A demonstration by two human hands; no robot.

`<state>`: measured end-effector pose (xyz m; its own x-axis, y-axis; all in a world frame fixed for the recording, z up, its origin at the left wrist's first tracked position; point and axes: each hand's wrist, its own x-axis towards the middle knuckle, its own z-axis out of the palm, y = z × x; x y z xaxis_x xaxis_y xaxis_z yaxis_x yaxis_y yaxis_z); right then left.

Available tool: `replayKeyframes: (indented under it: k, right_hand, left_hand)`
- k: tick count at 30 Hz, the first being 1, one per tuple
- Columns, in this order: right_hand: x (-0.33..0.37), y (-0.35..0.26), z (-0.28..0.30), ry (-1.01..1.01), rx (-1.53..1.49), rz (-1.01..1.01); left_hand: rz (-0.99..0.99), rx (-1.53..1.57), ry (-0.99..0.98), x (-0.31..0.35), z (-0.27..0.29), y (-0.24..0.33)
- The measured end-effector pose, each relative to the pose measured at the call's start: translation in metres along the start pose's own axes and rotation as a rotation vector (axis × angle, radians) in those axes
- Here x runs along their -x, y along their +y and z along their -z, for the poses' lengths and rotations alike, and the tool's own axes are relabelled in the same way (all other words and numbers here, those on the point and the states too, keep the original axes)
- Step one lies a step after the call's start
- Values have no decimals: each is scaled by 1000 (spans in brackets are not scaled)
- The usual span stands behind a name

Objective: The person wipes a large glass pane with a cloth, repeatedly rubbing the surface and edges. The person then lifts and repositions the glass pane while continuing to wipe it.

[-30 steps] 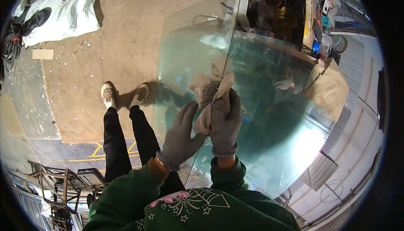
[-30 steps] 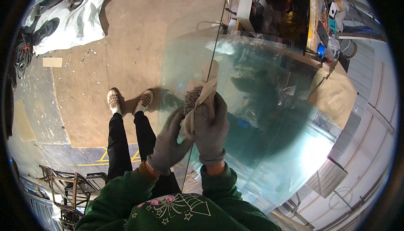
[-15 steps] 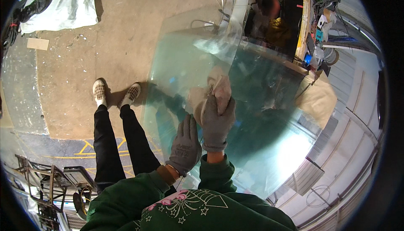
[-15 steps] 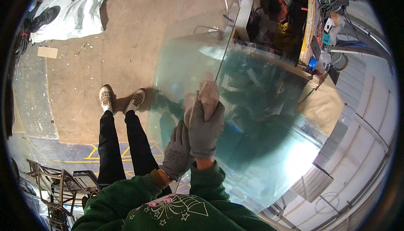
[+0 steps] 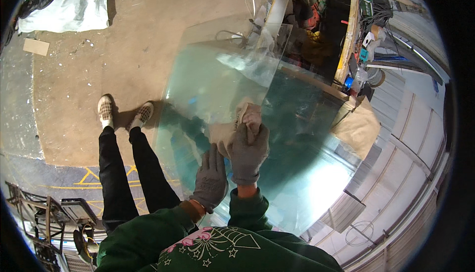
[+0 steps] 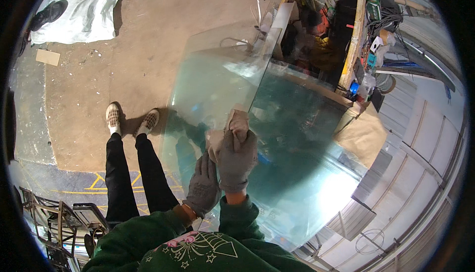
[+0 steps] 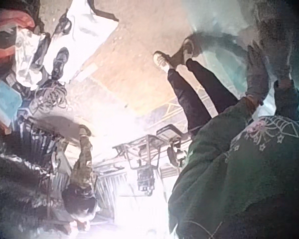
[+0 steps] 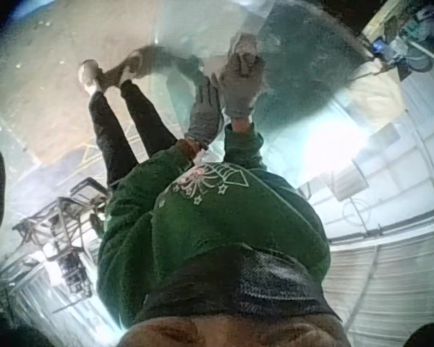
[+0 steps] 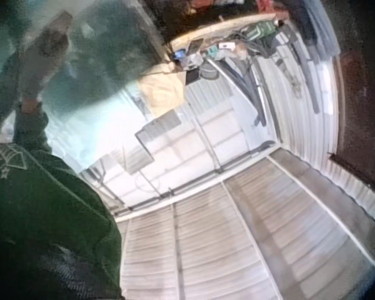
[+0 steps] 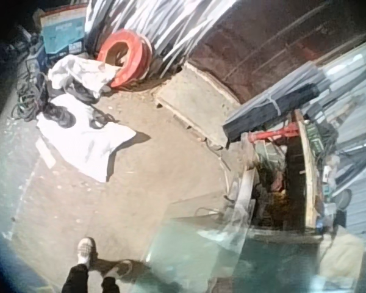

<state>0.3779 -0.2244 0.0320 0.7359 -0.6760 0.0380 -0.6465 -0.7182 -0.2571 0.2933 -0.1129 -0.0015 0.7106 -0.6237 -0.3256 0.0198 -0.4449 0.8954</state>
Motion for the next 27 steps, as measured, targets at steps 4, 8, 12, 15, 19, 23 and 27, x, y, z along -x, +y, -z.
replayKeyframes:
  k: [4, 8, 12, 15, 19, 23, 27]
  right_hand:
    - [-62, 4, -1, -139, 368, 183]
    - [-162, -3, -12, 0, 450, 456]
    - [-149, 10, -11, -54, 116, 18]
    - [-53, 29, 4, -34, 149, 4]
    - [-76, 16, 13, -91, 83, 58]
    - [-203, -17, -8, -52, 143, 135]
    - [-177, -14, -12, 11, -1, 77]
  left_hand:
    - [23, -15, 29, -1, -7, 4]
    - [40, 24, 51, -1, -18, 7]
    - [58, 12, 39, -3, -24, 9]
    - [79, -13, 5, -6, -24, 9]
    - [81, 15, -34, -8, -23, 11]
    - [91, -1, 21, -8, -25, 14]
    - [98, 13, 2, -8, -23, 13]
